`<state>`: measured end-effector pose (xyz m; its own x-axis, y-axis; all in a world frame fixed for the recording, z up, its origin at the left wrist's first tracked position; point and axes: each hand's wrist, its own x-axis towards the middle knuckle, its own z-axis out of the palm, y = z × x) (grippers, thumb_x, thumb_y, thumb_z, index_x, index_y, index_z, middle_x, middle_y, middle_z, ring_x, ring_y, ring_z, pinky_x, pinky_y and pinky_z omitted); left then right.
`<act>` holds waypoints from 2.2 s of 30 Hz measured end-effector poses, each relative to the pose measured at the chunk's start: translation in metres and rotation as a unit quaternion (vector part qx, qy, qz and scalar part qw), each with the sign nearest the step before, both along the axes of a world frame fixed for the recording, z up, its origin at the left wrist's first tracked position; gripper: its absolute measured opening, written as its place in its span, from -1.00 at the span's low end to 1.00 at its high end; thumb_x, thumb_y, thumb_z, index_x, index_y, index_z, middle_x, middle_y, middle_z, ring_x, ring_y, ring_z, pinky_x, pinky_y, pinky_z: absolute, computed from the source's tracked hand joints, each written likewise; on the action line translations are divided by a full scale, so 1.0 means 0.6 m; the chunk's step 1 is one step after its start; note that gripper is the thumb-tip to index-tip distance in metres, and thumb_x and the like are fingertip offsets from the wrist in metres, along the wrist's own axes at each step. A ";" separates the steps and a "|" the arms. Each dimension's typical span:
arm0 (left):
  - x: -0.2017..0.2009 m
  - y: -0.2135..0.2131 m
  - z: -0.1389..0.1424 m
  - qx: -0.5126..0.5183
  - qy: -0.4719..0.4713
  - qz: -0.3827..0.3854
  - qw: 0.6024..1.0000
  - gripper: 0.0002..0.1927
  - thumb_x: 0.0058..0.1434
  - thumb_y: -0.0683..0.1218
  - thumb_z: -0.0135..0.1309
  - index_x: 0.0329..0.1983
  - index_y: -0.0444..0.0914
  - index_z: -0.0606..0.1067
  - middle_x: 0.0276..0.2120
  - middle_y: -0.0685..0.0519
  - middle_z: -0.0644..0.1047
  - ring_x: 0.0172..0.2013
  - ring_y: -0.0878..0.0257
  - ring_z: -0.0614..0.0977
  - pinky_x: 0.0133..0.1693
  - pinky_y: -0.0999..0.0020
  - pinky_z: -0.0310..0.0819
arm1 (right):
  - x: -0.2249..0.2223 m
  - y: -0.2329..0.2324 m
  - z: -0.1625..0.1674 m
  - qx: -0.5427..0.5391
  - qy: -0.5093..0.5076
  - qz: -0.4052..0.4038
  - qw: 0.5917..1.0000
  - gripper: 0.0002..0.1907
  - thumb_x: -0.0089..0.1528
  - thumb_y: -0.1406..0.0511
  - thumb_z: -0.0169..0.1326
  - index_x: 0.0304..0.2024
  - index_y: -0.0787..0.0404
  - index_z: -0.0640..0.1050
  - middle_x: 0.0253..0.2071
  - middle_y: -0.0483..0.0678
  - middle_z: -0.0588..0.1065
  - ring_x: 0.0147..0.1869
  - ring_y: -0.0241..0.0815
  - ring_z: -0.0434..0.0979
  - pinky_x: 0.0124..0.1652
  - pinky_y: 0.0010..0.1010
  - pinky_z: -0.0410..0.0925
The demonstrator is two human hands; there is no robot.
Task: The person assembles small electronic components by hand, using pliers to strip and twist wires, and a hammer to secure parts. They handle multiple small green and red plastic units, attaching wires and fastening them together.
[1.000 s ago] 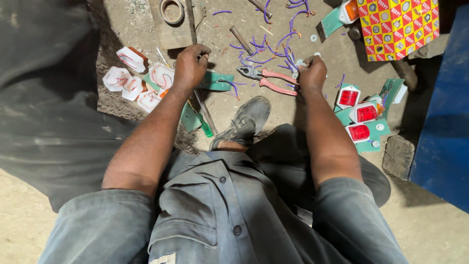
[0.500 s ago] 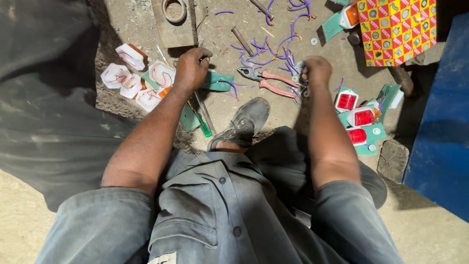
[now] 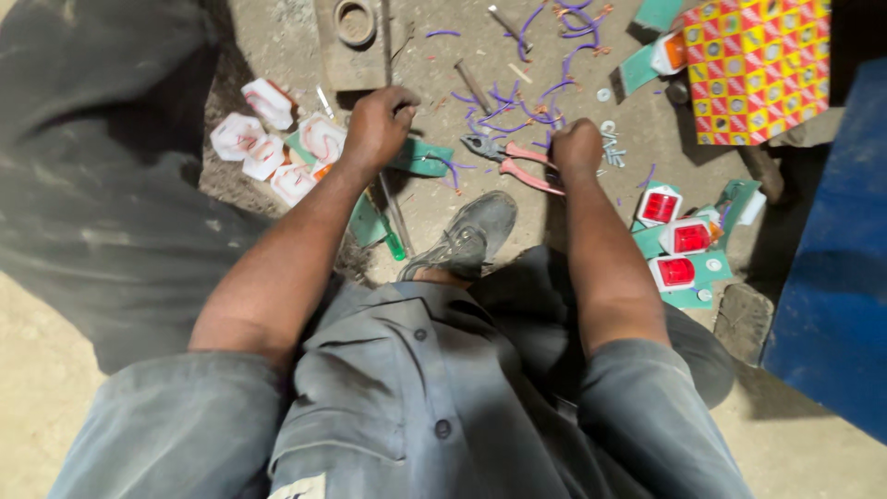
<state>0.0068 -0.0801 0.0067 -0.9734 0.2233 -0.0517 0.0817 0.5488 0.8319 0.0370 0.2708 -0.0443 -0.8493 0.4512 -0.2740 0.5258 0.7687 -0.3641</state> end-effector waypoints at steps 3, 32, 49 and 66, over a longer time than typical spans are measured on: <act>0.004 0.003 0.009 -0.005 0.002 -0.006 1.000 -0.82 0.23 -0.19 0.18 -0.10 -0.28 0.60 -0.14 -0.18 0.63 -0.08 -0.11 0.66 -0.02 0.14 0.53 | 0.005 0.005 0.001 -0.034 -0.050 -0.041 0.997 -0.64 0.07 0.19 0.18 -0.32 0.42 0.61 -0.30 0.36 0.56 -0.16 0.31 0.60 -0.09 -0.02 0.42; 0.021 0.057 -0.035 0.189 -0.293 0.036 0.937 -0.88 0.37 -0.19 0.12 -0.10 -0.35 0.54 -0.43 0.02 0.58 -0.51 0.35 0.58 -0.46 0.42 0.51 | 0.116 0.049 0.008 0.012 -0.033 -0.274 0.961 -0.69 0.04 0.14 0.36 -0.31 0.23 0.69 -0.22 0.18 0.62 -0.12 0.16 0.65 -0.09 -0.08 0.44; -0.035 0.055 0.018 0.253 -0.199 0.059 0.945 -0.88 0.31 -0.23 0.15 -0.11 -0.32 0.59 -0.43 0.05 0.59 -0.49 0.37 0.60 -0.48 0.42 0.53 | 0.082 0.064 0.020 -0.590 0.117 -0.385 0.700 -0.82 0.21 0.28 0.13 -0.26 0.29 0.56 -0.30 0.13 0.52 -0.19 0.15 0.59 -0.27 -0.01 0.40; 0.060 0.075 0.191 0.110 0.102 -0.096 0.984 -0.73 0.18 -0.19 0.24 -0.04 -0.24 0.58 -0.17 -0.10 0.51 -0.07 -0.04 0.61 -0.01 0.15 0.51 | 0.098 -0.189 0.253 -0.812 0.116 -0.076 0.566 -0.54 0.32 0.57 -0.03 0.29 0.38 0.39 0.15 0.14 0.51 0.25 0.01 0.55 0.30 -0.16 0.39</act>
<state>0.0427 -0.0349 0.1212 -0.8970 0.3886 0.2106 0.3443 0.3156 0.8842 0.0957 0.1576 0.1073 -0.9326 -0.1646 -0.3213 0.3347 -0.7276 -0.5988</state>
